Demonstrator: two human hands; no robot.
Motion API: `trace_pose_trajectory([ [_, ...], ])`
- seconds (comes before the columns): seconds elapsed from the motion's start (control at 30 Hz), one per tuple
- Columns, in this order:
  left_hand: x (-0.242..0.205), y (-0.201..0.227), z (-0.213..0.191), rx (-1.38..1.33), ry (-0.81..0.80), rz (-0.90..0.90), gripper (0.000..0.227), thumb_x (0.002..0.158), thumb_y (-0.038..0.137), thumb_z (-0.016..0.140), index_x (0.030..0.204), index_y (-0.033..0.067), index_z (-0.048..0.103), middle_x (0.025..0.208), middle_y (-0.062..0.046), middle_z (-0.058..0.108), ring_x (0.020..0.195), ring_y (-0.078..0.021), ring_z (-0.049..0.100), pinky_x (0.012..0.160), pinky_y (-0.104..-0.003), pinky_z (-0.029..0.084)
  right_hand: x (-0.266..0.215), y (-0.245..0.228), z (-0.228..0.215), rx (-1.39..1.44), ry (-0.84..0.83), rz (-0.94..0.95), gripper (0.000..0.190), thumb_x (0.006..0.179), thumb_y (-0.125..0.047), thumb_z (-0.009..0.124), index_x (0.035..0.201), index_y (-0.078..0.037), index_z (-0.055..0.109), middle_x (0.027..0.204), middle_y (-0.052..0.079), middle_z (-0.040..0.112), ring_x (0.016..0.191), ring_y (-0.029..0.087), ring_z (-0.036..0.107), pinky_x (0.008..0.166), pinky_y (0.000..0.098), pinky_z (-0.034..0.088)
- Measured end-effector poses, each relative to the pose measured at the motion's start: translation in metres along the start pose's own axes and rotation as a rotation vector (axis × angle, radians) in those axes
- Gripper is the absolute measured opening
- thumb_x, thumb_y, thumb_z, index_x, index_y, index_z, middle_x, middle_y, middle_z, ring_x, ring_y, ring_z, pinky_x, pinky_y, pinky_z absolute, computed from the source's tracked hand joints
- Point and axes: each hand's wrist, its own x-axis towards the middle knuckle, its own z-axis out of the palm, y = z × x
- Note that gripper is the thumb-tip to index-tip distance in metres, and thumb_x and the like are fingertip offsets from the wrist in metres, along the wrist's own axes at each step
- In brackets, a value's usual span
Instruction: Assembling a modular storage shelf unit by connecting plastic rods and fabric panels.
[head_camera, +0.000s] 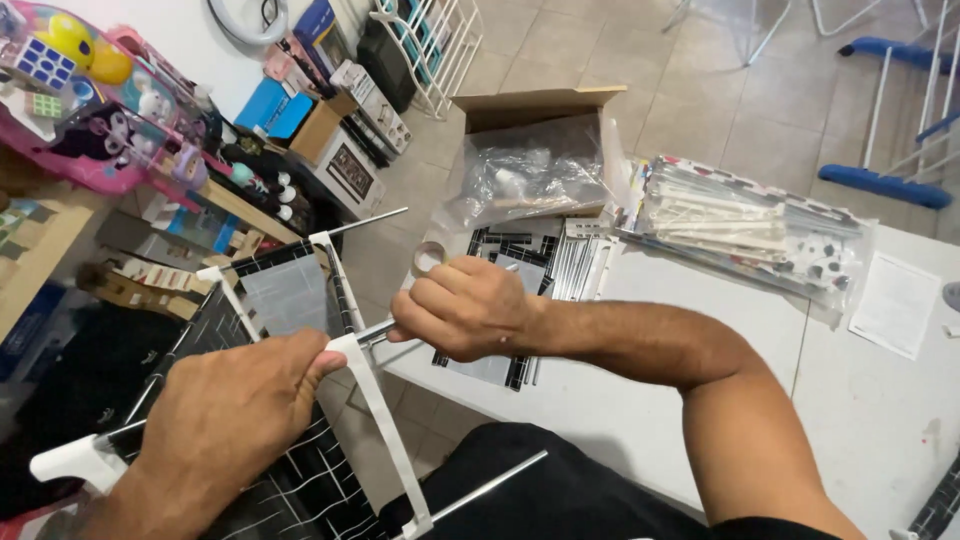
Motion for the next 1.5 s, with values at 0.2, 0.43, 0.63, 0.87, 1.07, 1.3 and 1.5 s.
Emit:
trace_pose_trajectory([
  [0.2,0.005,-0.036,-0.018,-0.080,-0.177,-0.343,0.042,0.104,0.059,0.024,0.128,0.0451,0.056,0.094,-0.002,0.079,0.092,-0.0330,0.078,0.077,-0.050,0.062,-0.077,0.026,0.007,0.104,-0.025,0.434,0.029,0.107,-0.014,0.050,0.078,-0.009,0.056,0.061,0.001,0.041,0.053,0.019,0.037,0.046,0.0377,0.034],
  [0.43,-0.025,-0.062,0.017,-0.084,-0.539,-0.586,0.043,0.109,0.058,0.020,0.133,0.0513,0.055,0.117,0.012,0.081,0.113,-0.0194,0.076,0.089,-0.034,0.058,-0.270,0.049,0.018,0.709,-0.421,2.115,0.020,0.102,-0.011,0.045,0.120,-0.008,0.055,0.081,0.007,0.060,0.064,0.014,0.049,0.053,0.0286,0.039],
  [0.63,-0.033,-0.075,0.069,-0.049,-0.161,-0.498,0.033,0.110,0.058,0.038,0.126,0.0549,0.066,0.089,0.012,0.082,0.092,-0.0179,0.078,0.075,-0.030,0.058,-0.387,-0.001,0.087,0.691,-0.126,2.552,0.064,0.100,0.011,0.042,0.160,-0.004,0.025,0.117,0.016,0.059,0.072,0.018,0.062,0.058,0.0282,0.058],
  [0.87,-0.024,-0.053,0.029,-0.187,-0.417,-0.592,0.038,0.109,0.056,0.032,0.133,0.0522,0.062,0.101,0.004,0.085,0.100,-0.0229,0.078,0.084,-0.035,0.059,-0.321,0.013,0.047,0.584,-0.331,2.241,0.047,0.097,-0.009,0.060,0.142,-0.006,0.050,0.137,0.013,0.063,0.110,0.020,0.066,0.090,0.0307,0.054],
  [1.07,-0.035,-0.070,0.050,-0.194,-0.344,-0.513,0.039,0.106,0.053,0.033,0.129,0.0446,0.064,0.108,-0.010,0.082,0.107,-0.0385,0.075,0.088,-0.050,0.057,-0.084,-0.050,-0.053,0.973,-0.528,0.716,0.045,0.107,-0.039,0.041,0.120,-0.001,0.063,0.114,0.018,0.071,0.102,0.034,0.069,0.090,0.0469,0.056],
  [1.3,-0.068,-0.122,0.079,-0.359,-0.089,-0.437,0.040,0.106,0.049,0.039,0.130,0.0338,0.066,0.105,-0.022,0.079,0.103,-0.0495,0.070,0.088,-0.057,0.054,-0.021,-0.208,0.000,0.671,-0.970,0.079,0.037,0.110,-0.034,0.052,0.087,-0.006,0.058,0.060,0.002,0.063,0.056,0.026,0.066,0.061,0.0456,0.058],
  [1.5,-0.118,-0.176,0.129,0.155,0.729,-0.204,0.056,0.087,0.059,0.073,0.133,0.0278,0.068,0.136,-0.005,0.070,0.116,-0.0261,0.067,0.091,-0.043,0.055,0.037,-0.239,0.030,0.612,-0.862,0.156,0.033,0.108,-0.039,0.053,0.091,-0.011,0.057,0.068,0.005,0.061,0.056,0.030,0.063,0.048,0.0492,0.052],
])
